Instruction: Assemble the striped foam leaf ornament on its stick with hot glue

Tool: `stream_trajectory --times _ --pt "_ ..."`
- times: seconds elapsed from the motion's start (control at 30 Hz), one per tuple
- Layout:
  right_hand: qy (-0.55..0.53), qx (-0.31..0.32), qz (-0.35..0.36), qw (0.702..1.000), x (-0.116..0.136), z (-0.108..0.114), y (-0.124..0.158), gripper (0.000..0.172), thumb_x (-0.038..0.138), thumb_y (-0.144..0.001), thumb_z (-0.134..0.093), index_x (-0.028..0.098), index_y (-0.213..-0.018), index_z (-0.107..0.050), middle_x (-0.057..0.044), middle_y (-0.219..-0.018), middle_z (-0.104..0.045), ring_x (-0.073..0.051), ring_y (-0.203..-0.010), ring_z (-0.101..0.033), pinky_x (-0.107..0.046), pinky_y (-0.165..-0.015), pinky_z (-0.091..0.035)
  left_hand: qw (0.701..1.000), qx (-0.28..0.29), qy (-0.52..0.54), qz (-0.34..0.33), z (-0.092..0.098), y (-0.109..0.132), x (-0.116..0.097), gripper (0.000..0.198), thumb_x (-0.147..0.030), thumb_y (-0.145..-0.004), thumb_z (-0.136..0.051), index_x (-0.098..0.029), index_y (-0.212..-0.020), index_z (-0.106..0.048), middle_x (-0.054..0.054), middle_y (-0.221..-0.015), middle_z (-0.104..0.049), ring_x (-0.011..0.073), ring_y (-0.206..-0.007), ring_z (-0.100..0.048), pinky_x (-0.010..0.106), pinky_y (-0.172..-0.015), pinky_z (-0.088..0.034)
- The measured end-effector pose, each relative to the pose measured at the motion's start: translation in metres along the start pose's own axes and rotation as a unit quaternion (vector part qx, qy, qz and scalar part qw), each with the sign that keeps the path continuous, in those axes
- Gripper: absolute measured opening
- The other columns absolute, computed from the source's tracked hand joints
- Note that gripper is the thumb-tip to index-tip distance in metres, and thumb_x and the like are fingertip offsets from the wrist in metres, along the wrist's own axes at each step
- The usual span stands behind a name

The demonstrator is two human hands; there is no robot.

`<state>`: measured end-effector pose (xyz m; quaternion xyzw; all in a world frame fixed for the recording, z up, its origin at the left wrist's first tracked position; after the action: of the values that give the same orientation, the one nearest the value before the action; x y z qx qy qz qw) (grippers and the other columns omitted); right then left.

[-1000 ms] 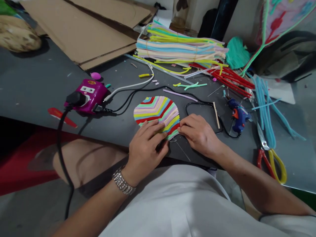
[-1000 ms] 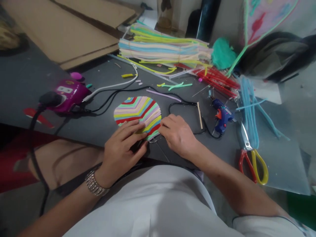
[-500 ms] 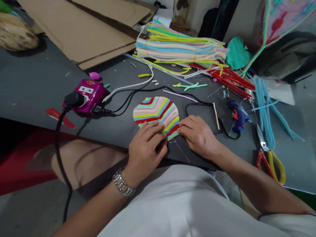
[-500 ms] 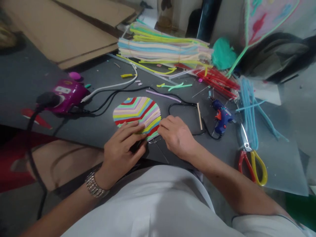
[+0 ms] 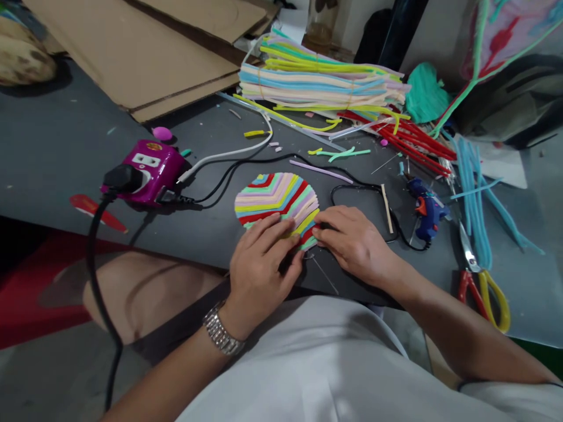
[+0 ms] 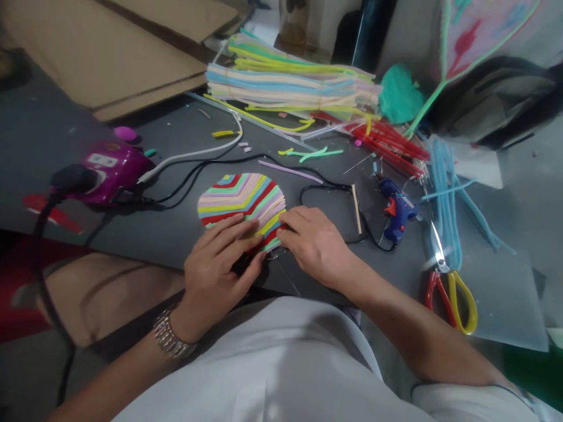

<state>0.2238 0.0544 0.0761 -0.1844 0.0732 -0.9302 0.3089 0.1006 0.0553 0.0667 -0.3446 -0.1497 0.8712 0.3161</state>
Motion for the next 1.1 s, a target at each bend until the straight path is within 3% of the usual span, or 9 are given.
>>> stream_trajectory --times 0.47,0.63,0.77,0.87,0.97,1.1 --pt "-0.002 -0.022 -0.008 1.0 -0.007 -0.005 0.001 0.026 0.011 -0.101 -0.052 0.018 -0.089 -0.074 -0.01 -0.109 -0.076 -0.023 -0.098 -0.063 -0.037 -0.08 -0.041 1.0 0.021 -0.012 -0.006 -0.004 0.002 0.001 0.018 -0.018 -0.093 -0.069 -0.018 -0.11 -0.073 0.011 -0.128 -0.075 0.0316 -0.127 -0.065 0.055 -0.11 -0.054" --pt "-0.027 -0.03 -0.009 0.999 -0.006 0.004 0.004 0.023 0.011 -0.101 -0.052 0.018 -0.102 -0.074 -0.011 -0.114 -0.076 -0.023 -0.1 -0.065 -0.037 -0.083 -0.046 0.999 0.013 -0.014 -0.027 -0.004 0.006 0.001 0.022 -0.02 -0.097 -0.066 -0.019 -0.118 -0.071 0.01 -0.133 -0.074 0.03 -0.133 -0.064 0.054 -0.114 -0.051" --pt "0.004 -0.063 -0.019 0.998 0.008 0.013 0.014 0.031 0.005 -0.097 -0.049 0.014 -0.115 -0.072 -0.015 -0.12 -0.074 -0.026 -0.107 -0.065 -0.04 -0.088 -0.05 0.999 0.015 -0.002 -0.029 -0.005 0.008 0.003 0.031 -0.011 -0.099 -0.055 -0.019 -0.128 -0.065 0.009 -0.134 -0.073 0.0271 -0.138 -0.06 0.054 -0.119 -0.046" --pt "0.026 -0.063 -0.008 0.998 0.021 0.009 0.021 0.033 0.005 -0.097 -0.047 0.016 -0.116 -0.072 -0.015 -0.124 -0.072 -0.026 -0.111 -0.063 -0.041 -0.091 -0.05 0.999 -0.011 0.013 -0.035 0.001 0.009 0.003 0.034 -0.009 -0.097 -0.057 -0.021 -0.127 -0.065 0.009 -0.132 -0.074 0.0266 -0.136 -0.061 0.052 -0.114 -0.05" --pt "0.054 -0.058 0.007 0.997 0.03 0.001 0.024 0.033 0.007 -0.098 -0.046 0.015 -0.118 -0.072 -0.016 -0.126 -0.071 -0.027 -0.116 -0.06 -0.042 -0.092 -0.048 0.996 -0.033 -0.003 -0.083 0.006 0.014 -0.004 0.032 -0.009 -0.091 -0.063 -0.024 -0.118 -0.07 0.008 -0.127 -0.076 0.0276 -0.126 -0.065 0.05 -0.104 -0.054" --pt "0.078 -0.04 0.003 0.996 0.031 -0.011 0.022 0.032 0.007 -0.1 -0.046 0.016 -0.114 -0.073 -0.016 -0.127 -0.071 -0.028 -0.12 -0.057 -0.044 -0.095 -0.045 0.99 0.005 -0.038 -0.133 0.001 0.02 -0.012 0.035 -0.01 -0.088 -0.063 -0.024 -0.119 -0.071 0.008 -0.124 -0.077 0.0286 -0.121 -0.066 0.048 -0.096 -0.055"
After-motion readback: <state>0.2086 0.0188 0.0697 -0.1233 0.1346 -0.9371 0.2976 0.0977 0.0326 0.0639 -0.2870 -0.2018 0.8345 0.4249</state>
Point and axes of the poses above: each hand's wrist, its own y-axis away from the middle knuckle, its own z-axis out of the back of the hand, x = y × z, the point moved 10 cm from there along -y, towards the middle knuckle
